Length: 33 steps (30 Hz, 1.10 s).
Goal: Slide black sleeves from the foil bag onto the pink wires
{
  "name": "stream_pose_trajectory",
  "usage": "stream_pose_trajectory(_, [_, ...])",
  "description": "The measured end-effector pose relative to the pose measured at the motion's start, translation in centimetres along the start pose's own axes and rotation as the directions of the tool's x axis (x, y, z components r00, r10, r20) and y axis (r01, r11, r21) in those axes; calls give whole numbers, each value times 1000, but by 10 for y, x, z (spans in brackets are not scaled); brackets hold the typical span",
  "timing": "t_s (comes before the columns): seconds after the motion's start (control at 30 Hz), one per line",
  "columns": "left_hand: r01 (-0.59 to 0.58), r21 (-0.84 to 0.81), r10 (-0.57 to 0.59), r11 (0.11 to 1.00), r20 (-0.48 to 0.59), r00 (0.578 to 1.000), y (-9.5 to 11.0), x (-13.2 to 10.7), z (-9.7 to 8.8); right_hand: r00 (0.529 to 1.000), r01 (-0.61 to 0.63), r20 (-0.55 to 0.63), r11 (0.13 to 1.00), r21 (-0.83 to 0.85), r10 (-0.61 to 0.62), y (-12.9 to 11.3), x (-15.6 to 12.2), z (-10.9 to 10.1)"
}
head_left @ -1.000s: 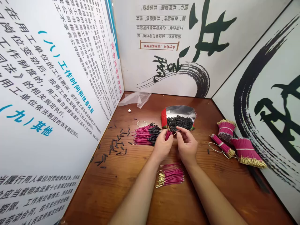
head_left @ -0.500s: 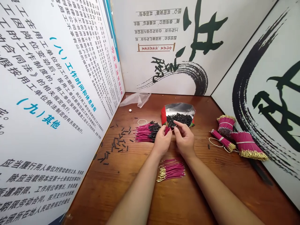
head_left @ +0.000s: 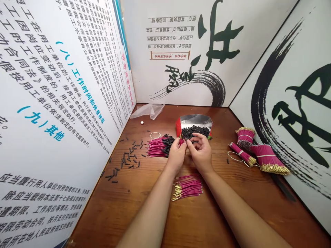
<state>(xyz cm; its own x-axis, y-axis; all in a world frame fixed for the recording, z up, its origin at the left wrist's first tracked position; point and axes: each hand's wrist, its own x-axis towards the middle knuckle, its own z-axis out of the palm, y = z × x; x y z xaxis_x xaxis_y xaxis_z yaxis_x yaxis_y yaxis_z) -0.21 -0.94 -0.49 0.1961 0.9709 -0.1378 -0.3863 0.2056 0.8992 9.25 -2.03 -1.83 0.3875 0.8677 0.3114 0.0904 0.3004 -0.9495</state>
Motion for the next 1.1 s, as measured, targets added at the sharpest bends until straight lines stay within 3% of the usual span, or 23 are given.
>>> stream_pose_trajectory(1.1, [115,-93,-115,989,11,993,6,-1,1,999,26,48,998,-55,-24,1,-1,-1])
